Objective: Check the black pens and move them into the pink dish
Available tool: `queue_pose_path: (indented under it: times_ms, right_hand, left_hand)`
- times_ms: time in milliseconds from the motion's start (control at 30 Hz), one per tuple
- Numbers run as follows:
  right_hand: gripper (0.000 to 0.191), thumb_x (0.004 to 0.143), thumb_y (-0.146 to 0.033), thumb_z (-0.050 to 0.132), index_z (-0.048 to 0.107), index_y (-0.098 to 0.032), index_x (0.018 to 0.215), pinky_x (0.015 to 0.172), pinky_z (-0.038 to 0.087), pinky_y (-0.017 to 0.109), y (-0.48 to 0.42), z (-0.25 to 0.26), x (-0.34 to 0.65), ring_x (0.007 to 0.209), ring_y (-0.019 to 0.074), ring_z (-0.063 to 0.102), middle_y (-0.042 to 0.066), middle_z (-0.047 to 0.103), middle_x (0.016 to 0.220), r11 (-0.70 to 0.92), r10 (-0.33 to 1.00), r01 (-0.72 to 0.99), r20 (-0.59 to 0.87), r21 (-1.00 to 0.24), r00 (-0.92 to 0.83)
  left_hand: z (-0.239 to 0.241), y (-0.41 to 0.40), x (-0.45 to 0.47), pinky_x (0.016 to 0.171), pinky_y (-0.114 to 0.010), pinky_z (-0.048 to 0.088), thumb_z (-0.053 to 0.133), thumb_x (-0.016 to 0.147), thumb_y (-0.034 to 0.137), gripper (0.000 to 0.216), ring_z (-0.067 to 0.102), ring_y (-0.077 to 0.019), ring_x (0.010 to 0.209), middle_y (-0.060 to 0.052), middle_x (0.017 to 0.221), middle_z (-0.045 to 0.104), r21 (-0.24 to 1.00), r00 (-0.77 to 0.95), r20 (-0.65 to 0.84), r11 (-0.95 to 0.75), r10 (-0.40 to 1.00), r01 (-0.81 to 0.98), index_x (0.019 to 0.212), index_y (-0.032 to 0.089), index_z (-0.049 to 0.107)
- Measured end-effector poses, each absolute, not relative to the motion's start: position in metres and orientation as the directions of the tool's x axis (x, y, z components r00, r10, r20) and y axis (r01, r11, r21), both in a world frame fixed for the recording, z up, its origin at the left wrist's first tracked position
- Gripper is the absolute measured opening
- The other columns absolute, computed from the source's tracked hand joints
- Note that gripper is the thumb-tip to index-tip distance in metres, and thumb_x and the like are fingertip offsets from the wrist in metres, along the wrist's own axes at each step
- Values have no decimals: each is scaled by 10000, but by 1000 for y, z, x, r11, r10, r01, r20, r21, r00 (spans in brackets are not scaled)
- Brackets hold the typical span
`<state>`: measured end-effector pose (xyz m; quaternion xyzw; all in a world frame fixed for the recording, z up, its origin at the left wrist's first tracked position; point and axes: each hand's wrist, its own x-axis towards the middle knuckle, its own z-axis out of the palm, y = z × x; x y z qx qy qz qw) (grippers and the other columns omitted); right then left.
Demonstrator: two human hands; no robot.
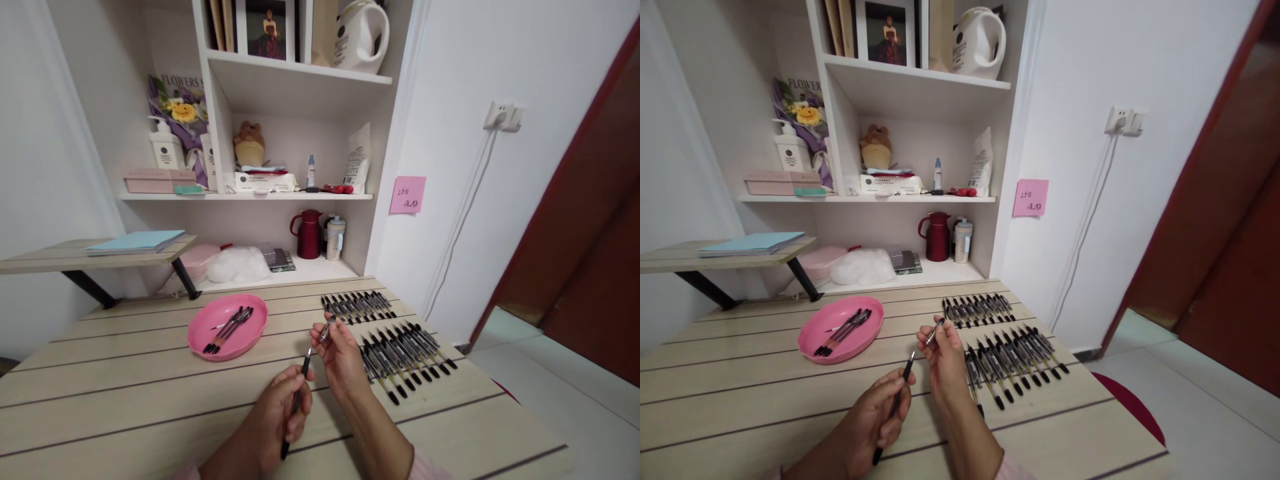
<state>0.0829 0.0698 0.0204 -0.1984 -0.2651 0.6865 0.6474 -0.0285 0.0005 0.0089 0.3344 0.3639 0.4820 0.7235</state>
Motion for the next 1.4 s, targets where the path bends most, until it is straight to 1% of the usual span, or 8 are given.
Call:
queue_pose_path:
  times_ms: [233,367,500,600,667,833,1100,1400]
  right_hand:
    - [374,666,-367,690,520,-183,944,422,413,173,72,11,75,490,83,567,49,673,787,-135,986,-687,-30,-714,-162]
    - [370,642,-410,681,512,-171,868,342,310,145,71,3,65,369,55,491,6,639,663,-182,978,-550,-89,-815,-190]
    - [270,646,-325,650,502,-163,803,328,260,140,79,3,61,329,64,453,-56,535,466,-229,955,-248,-168,-941,-245]
    - [194,689,-232,582,543,-159,866,382,343,169,105,15,71,376,83,507,-47,559,493,-82,971,165,-116,-983,-208]
    - [160,725,-229,541,594,-159,859,437,382,176,131,27,83,452,92,565,-10,621,583,90,992,552,25,-829,-124]
    - [144,674,-216,590,645,-101,741,588,423,237,185,40,103,769,224,640,153,681,791,80,992,798,122,-598,-8]
    - [285,723,-91,520,609,-62,993,772,430,290,192,15,72,955,250,608,217,637,1008,87,988,942,150,-325,-39]
    - [280,795,-168,495,581,-76,1045,796,434,299,189,14,76,973,244,604,217,620,1052,108,988,972,129,-209,-82]
  left_hand:
    - [7,6,-29,321,-164,101,423,794,303,135,246,-12,275,56,539,513,819,172,-218,276,961,-502,844,197,490]
    - [5,9,-30,323,-170,84,433,799,349,164,242,-11,273,54,536,513,824,141,-227,267,964,-499,816,195,486]
    - [4,11,-32,328,-172,85,440,799,351,167,241,-10,281,57,541,505,823,133,-219,256,967,-507,819,192,487]
    - [2,12,-33,330,-174,98,437,802,348,165,246,-12,284,59,544,502,819,130,-226,260,965,-512,830,193,487]
    - [0,13,-34,332,-176,100,439,801,348,169,246,-12,287,58,548,501,819,133,-220,257,966,-513,830,191,490]
    - [-6,16,-36,334,-183,103,437,804,358,191,264,-17,291,47,562,519,830,156,-174,230,972,-509,844,185,506]
    - [-6,19,-37,320,-179,122,478,756,372,215,260,-15,281,37,546,532,827,146,-171,223,974,-516,803,167,526]
    - [-9,20,-37,323,-183,113,475,760,369,222,256,-17,281,40,540,525,817,132,-185,227,974,-531,826,166,537]
